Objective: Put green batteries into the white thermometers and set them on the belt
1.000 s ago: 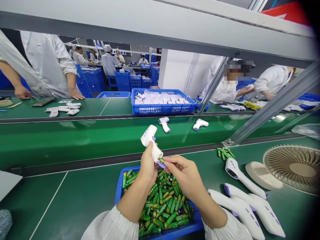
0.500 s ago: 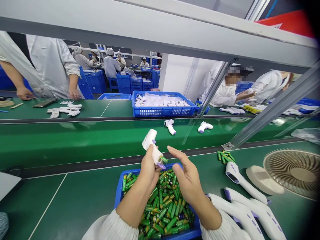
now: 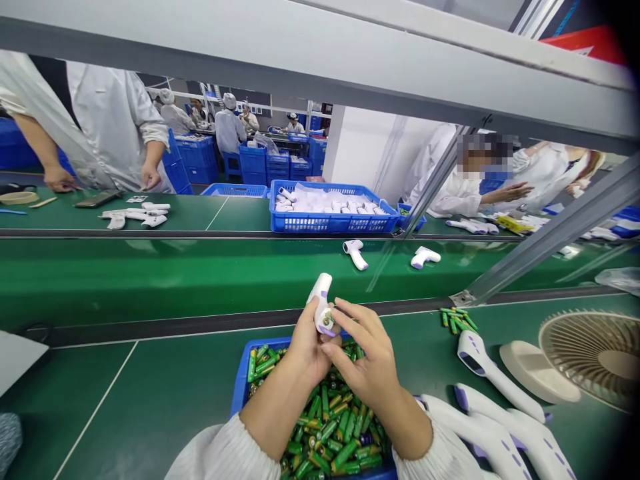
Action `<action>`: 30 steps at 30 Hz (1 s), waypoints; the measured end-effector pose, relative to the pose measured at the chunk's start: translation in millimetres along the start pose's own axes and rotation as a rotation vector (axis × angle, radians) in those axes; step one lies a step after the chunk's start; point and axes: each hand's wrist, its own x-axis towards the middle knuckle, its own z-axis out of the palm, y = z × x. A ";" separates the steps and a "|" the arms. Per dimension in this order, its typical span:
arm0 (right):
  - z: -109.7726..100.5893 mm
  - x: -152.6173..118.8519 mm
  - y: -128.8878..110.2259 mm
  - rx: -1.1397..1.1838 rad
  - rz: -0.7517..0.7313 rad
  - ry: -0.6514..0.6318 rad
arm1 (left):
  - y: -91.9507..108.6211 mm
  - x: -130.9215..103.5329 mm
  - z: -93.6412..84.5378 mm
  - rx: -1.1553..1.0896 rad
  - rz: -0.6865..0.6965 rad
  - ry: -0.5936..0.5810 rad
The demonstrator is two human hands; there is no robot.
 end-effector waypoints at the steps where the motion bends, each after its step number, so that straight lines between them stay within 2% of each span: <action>1: -0.4 -1.0 -0.8 -0.076 0.001 -0.017 | 0.7 -0.1 0.0 0.015 -0.007 0.003; 4: 0.3 -3.6 -2.8 -0.178 0.014 -0.034 | 1.6 0.3 -1.1 0.077 0.005 -0.005; 8: 3.5 -4.1 -1.0 0.041 0.024 0.056 | -1.2 -0.6 -1.1 0.105 0.075 -0.017; 11: 4.7 -2.9 4.2 0.258 0.196 0.092 | -6.3 -3.5 1.7 0.206 0.089 -0.013; 14: 5.3 -3.5 9.6 0.507 0.384 0.074 | -13.2 -8.1 4.9 0.293 0.182 0.017; 17: 8.6 -5.0 9.5 0.677 0.470 0.031 | -19.6 -13.5 7.3 0.298 0.269 0.079; 19: 10.3 -5.2 6.4 0.706 0.501 0.030 | -19.6 -15.0 8.3 0.325 0.299 0.095; 21: 6.2 -5.6 4.7 0.673 0.513 0.017 | -11.1 -10.6 8.8 0.419 0.302 0.094; 24: -22.0 -13.2 11.5 0.480 0.540 0.027 | 23.7 14.7 8.3 0.724 0.318 0.139; 26: -56.7 -27.5 20.7 0.288 0.565 0.088 | 57.0 44.0 6.4 1.026 0.411 0.252; 27: -76.7 -37.8 25.0 0.188 0.578 0.086 | 73.6 60.1 4.6 1.199 0.474 0.358; 28: -96.8 -49.9 28.5 0.082 0.586 0.050 | 88.9 75.3 2.2 1.328 0.527 0.470; 30: -132.3 -77.7 32.2 -0.138 0.578 -0.139 | 112.2 98.1 -4.3 1.412 0.609 0.580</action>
